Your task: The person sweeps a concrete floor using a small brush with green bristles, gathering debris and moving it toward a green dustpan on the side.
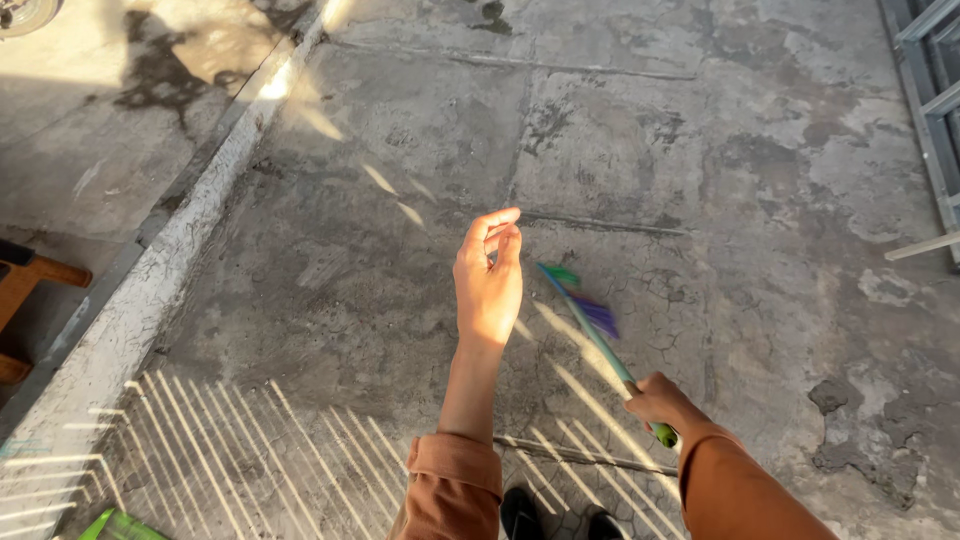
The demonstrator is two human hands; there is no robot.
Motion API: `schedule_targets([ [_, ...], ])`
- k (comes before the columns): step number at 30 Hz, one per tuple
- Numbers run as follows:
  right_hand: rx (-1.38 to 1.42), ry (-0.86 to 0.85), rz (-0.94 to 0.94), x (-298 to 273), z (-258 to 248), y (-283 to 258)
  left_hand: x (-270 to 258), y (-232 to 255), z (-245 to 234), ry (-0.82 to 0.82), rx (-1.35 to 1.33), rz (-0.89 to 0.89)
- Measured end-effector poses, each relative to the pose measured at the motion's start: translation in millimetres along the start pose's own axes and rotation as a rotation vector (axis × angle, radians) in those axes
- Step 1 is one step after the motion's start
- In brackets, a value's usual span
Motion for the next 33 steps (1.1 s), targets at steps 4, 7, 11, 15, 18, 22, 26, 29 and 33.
schedule_targets([
  [4, -0.046, -0.110, -0.101, -10.5, 15.8, -63.5, 1.8, -12.2, -7.0, 0.013, 0.057, -0.068],
  [7, -0.025, -0.189, -0.148, -33.3, 1.5, -85.4, 8.6, -14.1, -2.2, 0.009, 0.009, -0.040],
  [11, 0.015, -0.240, -0.154, -55.9, -44.8, -55.6, 16.8, -7.6, 9.5, -0.008, -0.038, -0.020],
  [15, 0.132, -0.193, 0.019, -69.7, -93.8, 32.2, 16.1, -7.5, 18.3, -0.025, -0.055, -0.027],
  [18, 0.128, -0.077, 0.178, -68.7, -138.1, 114.6, 19.0, -13.1, 23.8, -0.018, -0.084, -0.050],
  [22, 0.139, 0.069, 0.398, -31.3, -198.8, 202.9, 27.2, -21.1, 33.5, -0.026, -0.001, -0.197],
  [26, 0.107, 0.266, 0.464, 23.6, -232.1, 228.3, 44.4, -20.4, 44.7, -0.012, 0.098, -0.171],
  [29, 0.184, 0.362, 0.535, 51.5, -240.4, 227.2, 53.9, -25.9, 56.8, -0.009, 0.080, -0.166],
  [33, 0.506, 0.416, 0.640, 80.9, -235.9, 217.5, 64.1, -33.0, 71.9, 0.001, 0.042, -0.124],
])
Point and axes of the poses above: each hand's wrist, its own x-axis towards the middle knuckle, its own z-axis out of the palm, y = z × x, the point moved 3 cm from there along x, towards the middle knuckle, and after that the axes turned 14 degrees about y, right-handed, at the moved point
